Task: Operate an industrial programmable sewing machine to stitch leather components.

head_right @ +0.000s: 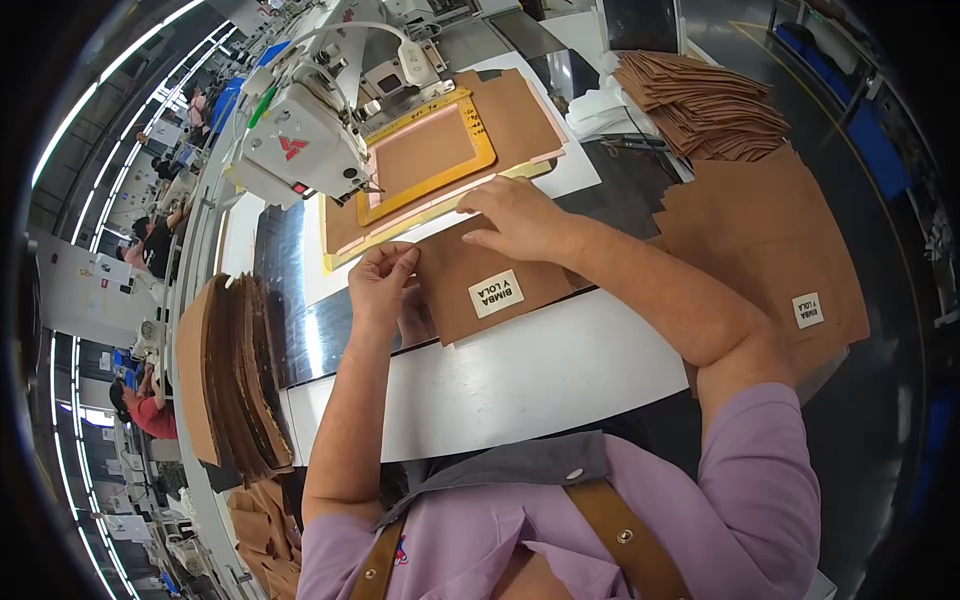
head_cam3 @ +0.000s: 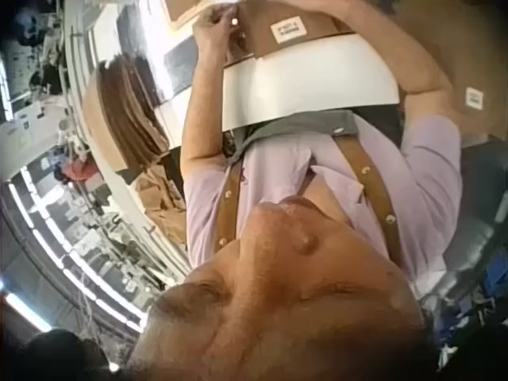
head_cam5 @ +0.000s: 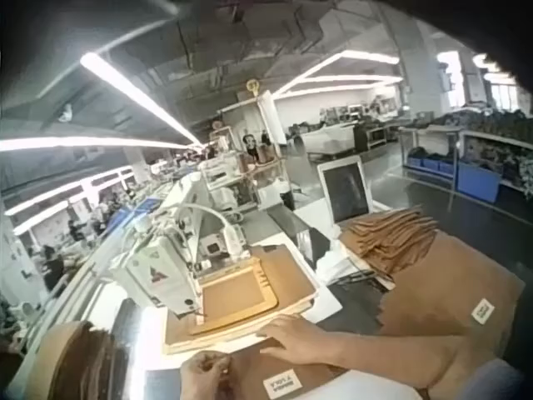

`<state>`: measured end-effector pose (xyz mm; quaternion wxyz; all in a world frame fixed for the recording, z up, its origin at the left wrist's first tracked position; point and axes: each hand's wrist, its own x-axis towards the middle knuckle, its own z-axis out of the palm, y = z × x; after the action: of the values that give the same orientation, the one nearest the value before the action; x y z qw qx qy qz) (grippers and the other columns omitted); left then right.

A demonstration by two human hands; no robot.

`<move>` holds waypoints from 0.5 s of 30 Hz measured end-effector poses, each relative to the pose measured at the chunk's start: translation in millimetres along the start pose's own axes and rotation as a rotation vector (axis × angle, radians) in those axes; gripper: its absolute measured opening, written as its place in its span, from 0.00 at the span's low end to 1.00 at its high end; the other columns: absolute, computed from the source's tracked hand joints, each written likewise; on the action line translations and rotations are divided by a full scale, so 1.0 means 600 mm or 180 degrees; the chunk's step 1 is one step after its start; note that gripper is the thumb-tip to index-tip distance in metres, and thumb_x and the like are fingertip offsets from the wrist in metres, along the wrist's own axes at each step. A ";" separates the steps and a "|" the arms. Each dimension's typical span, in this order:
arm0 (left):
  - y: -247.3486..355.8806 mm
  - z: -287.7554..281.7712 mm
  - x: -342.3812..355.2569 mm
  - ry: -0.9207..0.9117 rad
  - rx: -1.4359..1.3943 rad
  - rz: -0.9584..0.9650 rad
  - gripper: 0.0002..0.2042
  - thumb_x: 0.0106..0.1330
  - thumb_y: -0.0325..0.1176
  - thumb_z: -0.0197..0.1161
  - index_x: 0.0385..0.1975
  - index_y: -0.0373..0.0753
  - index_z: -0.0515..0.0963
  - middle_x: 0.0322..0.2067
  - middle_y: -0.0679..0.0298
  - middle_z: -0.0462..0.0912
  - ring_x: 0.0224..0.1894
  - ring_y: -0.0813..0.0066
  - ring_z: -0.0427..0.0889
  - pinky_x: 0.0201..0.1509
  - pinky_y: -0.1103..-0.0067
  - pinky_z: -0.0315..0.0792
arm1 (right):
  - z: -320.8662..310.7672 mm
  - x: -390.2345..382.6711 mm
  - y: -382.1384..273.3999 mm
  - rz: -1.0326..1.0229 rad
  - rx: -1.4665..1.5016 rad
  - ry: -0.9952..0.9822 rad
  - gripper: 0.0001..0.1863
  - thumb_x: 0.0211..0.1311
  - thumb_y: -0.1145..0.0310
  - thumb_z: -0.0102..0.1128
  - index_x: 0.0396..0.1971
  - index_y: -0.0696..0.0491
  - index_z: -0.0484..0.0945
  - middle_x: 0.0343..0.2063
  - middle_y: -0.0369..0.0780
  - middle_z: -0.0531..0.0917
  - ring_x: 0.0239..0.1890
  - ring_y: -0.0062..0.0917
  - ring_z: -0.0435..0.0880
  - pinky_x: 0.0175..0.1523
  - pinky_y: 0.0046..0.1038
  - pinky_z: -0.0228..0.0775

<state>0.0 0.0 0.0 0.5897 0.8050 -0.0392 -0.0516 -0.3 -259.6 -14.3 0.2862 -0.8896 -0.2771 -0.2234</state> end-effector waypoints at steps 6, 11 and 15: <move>-0.009 -0.011 -0.008 0.0270 -0.0380 -0.0095 0.08 0.68 0.31 0.72 0.42 0.35 0.86 0.34 0.67 0.88 0.34 0.83 0.83 0.38 0.84 0.77 | -0.042 -0.028 0.034 0.1085 0.1407 -0.0508 0.08 0.64 0.70 0.67 0.38 0.59 0.84 0.32 0.41 0.87 0.38 0.27 0.85 0.45 0.28 0.75; -0.018 -0.014 0.004 0.0434 -0.0610 -0.0036 0.07 0.66 0.29 0.73 0.38 0.34 0.86 0.27 0.67 0.85 0.25 0.84 0.78 0.27 0.85 0.73 | -0.051 -0.028 0.049 0.1645 0.2092 -0.0576 0.06 0.68 0.72 0.66 0.35 0.60 0.82 0.30 0.37 0.85 0.30 0.16 0.79 0.34 0.23 0.72; -0.018 -0.013 0.010 0.0423 -0.0636 -0.0179 0.07 0.66 0.30 0.74 0.38 0.34 0.86 0.27 0.67 0.85 0.24 0.85 0.77 0.26 0.85 0.72 | -0.055 -0.026 0.053 0.1938 0.2335 -0.0460 0.06 0.68 0.72 0.67 0.35 0.60 0.82 0.28 0.35 0.84 0.29 0.15 0.78 0.33 0.22 0.73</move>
<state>7.2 10.0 -8.4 0.6666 0.7447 0.0279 -0.0182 -0.3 -308.0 -11.0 0.6135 -0.7839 -0.0838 0.0454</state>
